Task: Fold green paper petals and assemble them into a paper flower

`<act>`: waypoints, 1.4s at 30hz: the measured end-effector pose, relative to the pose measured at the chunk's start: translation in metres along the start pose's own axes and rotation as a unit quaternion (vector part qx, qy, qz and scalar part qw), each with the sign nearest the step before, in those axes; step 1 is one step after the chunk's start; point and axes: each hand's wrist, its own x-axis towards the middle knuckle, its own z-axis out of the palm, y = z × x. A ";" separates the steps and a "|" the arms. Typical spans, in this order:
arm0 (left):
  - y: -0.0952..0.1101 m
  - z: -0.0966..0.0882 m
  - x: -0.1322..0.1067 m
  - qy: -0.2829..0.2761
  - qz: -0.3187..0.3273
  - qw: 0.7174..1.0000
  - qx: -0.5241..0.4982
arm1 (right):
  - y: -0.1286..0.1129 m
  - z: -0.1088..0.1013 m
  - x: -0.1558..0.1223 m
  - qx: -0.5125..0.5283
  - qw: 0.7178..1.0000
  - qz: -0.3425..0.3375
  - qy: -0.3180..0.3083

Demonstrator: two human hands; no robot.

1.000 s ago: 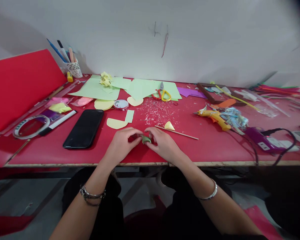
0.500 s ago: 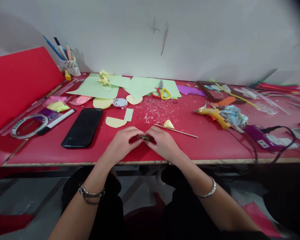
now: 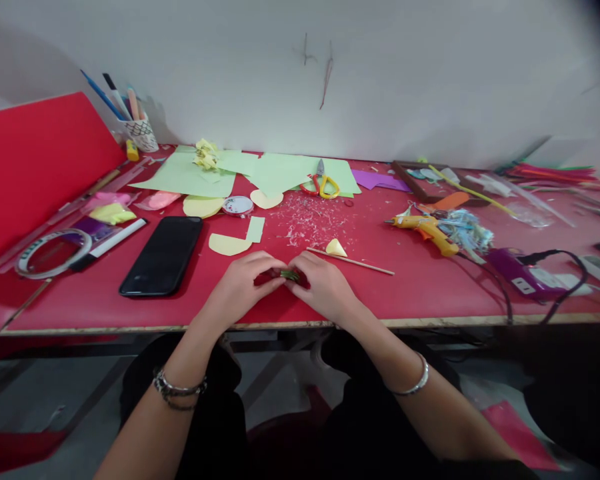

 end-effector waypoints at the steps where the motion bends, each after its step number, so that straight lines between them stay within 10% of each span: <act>1: 0.000 -0.001 0.000 0.000 0.002 1.000 -0.001 | 0.000 0.000 0.000 0.002 1.000 0.001 0.002; 42: -0.006 -0.004 -0.002 0.034 -0.041 0.998 0.043 | 0.009 0.001 0.007 0.177 0.982 0.024 0.060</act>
